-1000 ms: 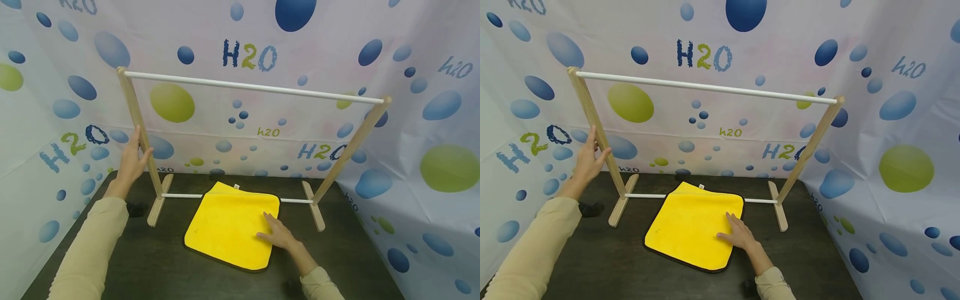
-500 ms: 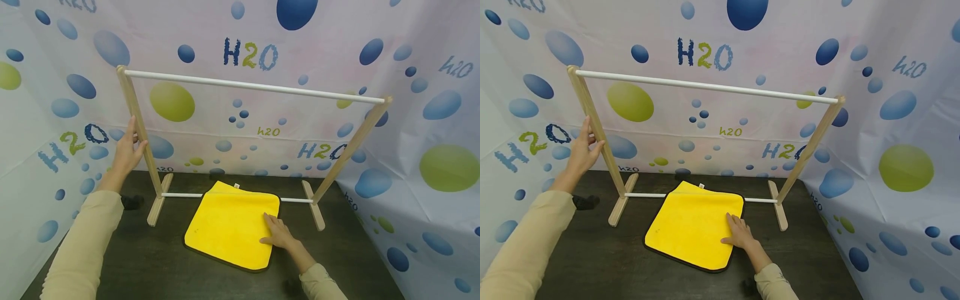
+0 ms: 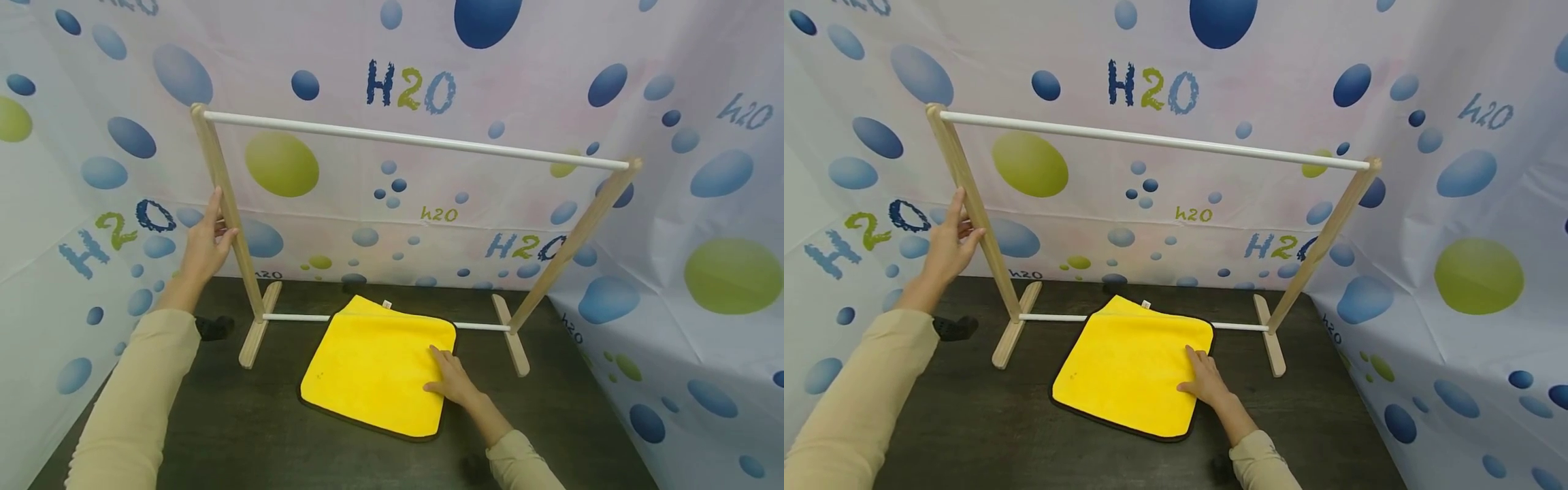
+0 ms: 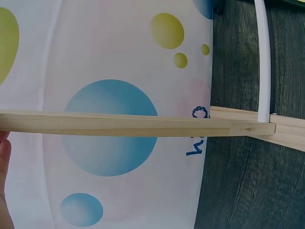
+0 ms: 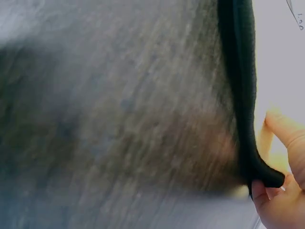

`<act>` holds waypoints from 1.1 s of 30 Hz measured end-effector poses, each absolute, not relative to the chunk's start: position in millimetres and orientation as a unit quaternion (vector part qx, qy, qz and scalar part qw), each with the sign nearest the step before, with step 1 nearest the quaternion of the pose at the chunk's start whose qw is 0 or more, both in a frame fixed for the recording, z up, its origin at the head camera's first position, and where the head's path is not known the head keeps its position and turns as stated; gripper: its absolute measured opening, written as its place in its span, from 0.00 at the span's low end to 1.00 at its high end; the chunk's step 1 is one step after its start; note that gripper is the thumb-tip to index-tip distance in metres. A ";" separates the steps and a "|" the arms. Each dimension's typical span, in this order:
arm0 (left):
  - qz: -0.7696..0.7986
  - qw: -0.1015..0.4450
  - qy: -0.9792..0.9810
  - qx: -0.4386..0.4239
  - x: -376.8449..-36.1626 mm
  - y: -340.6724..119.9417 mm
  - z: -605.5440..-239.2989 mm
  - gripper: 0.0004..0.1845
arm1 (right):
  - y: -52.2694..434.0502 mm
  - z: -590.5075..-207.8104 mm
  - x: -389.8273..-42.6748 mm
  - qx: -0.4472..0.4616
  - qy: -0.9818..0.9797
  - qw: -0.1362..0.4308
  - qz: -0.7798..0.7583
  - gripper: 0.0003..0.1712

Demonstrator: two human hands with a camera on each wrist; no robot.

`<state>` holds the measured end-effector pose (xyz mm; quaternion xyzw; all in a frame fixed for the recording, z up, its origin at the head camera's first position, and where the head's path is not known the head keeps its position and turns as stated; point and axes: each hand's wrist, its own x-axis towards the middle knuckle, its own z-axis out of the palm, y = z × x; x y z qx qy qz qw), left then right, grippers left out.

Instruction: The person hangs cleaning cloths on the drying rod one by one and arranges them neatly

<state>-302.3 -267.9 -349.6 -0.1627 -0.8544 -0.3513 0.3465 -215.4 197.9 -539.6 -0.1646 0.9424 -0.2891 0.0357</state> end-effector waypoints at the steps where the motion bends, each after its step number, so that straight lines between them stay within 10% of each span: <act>1: -0.354 0.346 -0.853 -0.165 -302.4 -268.1 -349.5 0.41 | 198.0 -539.7 -216.4 -0.160 0.943 0.036 -0.289 0.45; 15: -0.353 0.333 -0.859 -0.164 -299.6 -271.3 -350.8 0.42 | 193.8 -542.7 -220.4 -0.131 0.944 -0.009 -0.304 0.19; 33: -0.352 0.324 -0.865 -0.154 -300.0 -269.3 -349.6 0.42 | 192.4 -545.9 -218.7 -0.099 0.907 -0.067 -0.404 0.10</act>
